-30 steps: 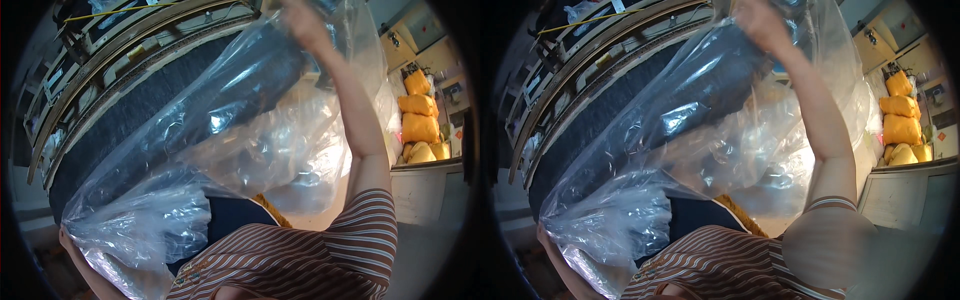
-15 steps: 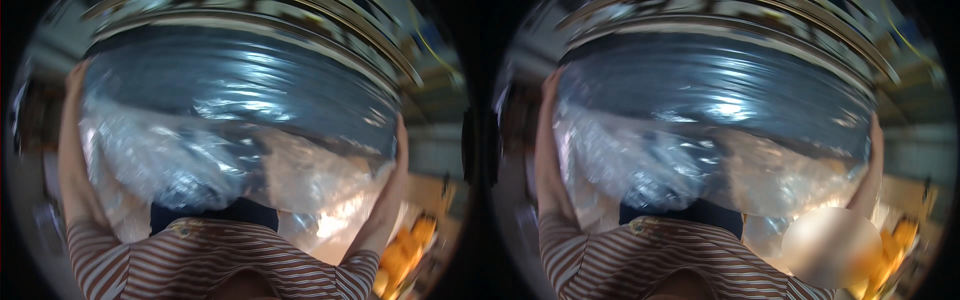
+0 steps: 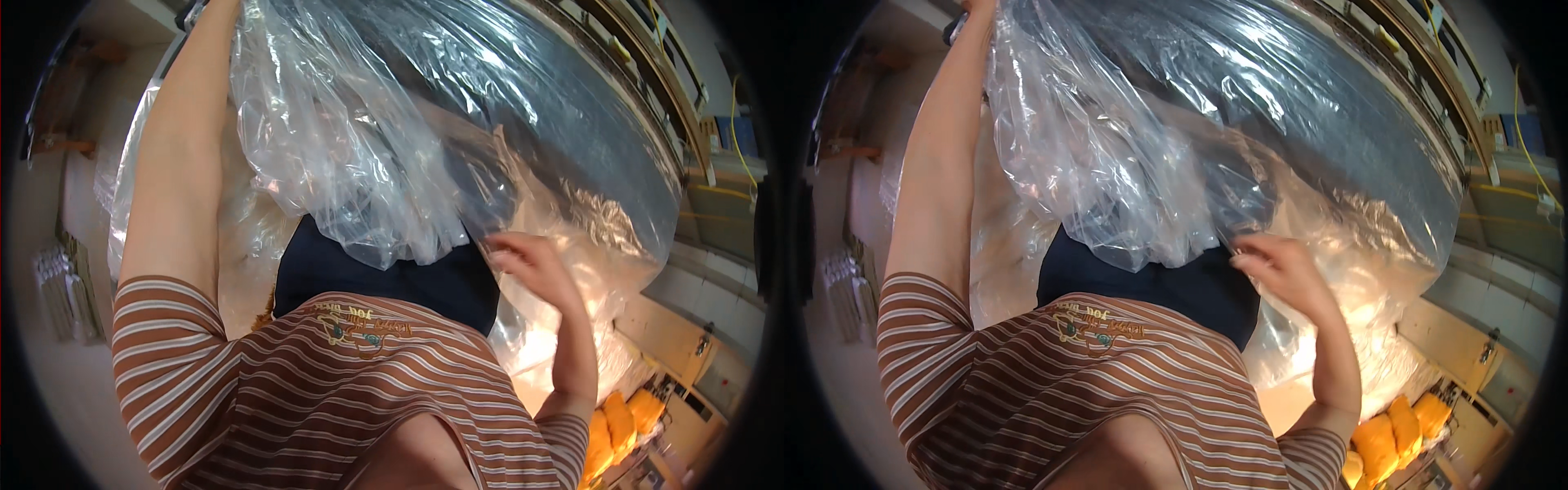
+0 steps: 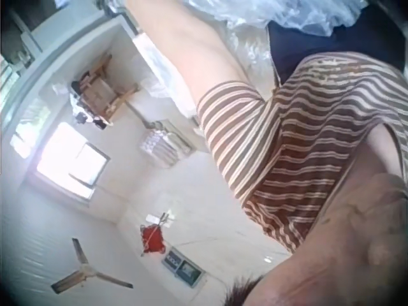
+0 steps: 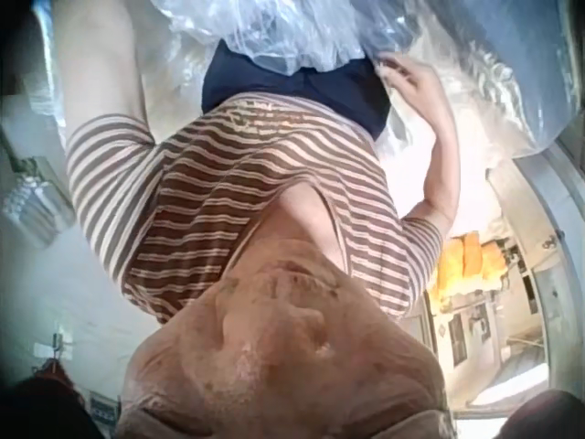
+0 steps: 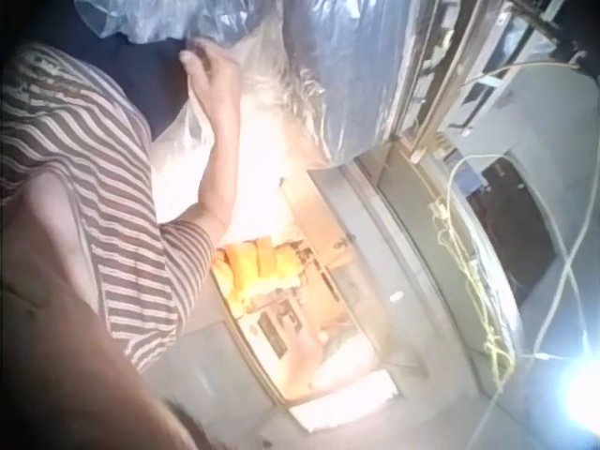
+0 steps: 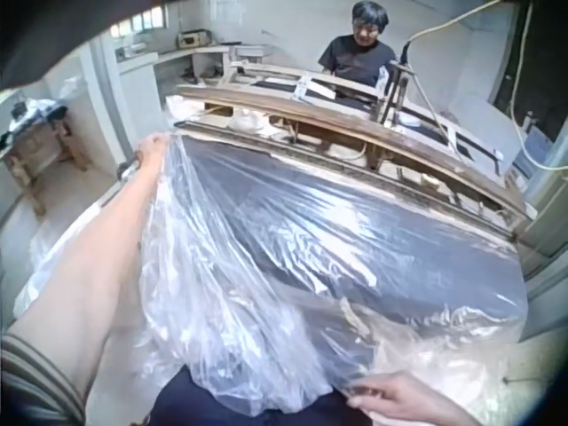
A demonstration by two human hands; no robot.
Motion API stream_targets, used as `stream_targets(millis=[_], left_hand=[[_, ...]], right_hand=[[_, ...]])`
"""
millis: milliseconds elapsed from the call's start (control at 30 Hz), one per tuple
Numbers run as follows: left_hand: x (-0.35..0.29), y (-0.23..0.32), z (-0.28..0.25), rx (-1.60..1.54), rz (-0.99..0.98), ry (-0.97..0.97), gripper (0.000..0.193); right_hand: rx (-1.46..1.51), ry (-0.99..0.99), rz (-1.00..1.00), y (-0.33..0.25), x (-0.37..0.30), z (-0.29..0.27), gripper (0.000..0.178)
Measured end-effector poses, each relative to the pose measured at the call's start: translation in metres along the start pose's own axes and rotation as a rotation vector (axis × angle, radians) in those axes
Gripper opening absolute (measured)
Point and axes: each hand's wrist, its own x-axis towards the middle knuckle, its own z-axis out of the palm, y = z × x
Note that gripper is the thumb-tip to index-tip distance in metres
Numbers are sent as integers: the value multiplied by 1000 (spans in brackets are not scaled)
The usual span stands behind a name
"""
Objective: The person wraps a large, dark, curved furniture piece with a clear plastic sheet. They repeatedly pull the plastic over the object, smooth it out, and adjust the edges to ensure full coverage.
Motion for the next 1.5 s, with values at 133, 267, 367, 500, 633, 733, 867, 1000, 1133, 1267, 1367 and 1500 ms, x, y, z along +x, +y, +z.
stream_targets(millis=[133,267,367,500,633,733,867,1000,1133,1267,1367,1500], left_hand=[[-4,1,12,63,-27,-9,39],[-2,4,3,17,-12,14,37],[-5,4,-15,-62,-38,25,41],[-36,55,-24,-317,55,-110,40],[-32,57,-22,-334,95,-156,39],[-21,32,-10,-338,35,-77,40],[-17,31,-4,-240,60,-59,39],[-3,12,-9,-136,67,-153,42],[-14,39,0,-135,275,-420,41],[-40,74,1,-72,423,-461,38],[-20,43,-14,-26,341,-357,38],[-38,42,-53,12,354,-382,39]], right_hand=[[-370,477,-172,10,49,75,54],[-96,462,-357,1,70,86,17],[632,205,-110,-29,20,39,24],[868,-209,-1052,-62,-60,-43,21],[885,250,-1220,-59,-187,-80,23],[828,1093,-770,12,-237,-65,25],[695,1501,155,151,-218,8,29],[33,1802,524,225,-295,-12,33],[-568,2149,519,167,-488,-138,37],[-1186,1758,481,81,-494,-245,42],[-1382,1815,161,3,-308,-226,42],[-1628,1112,306,90,-199,-183,43]])
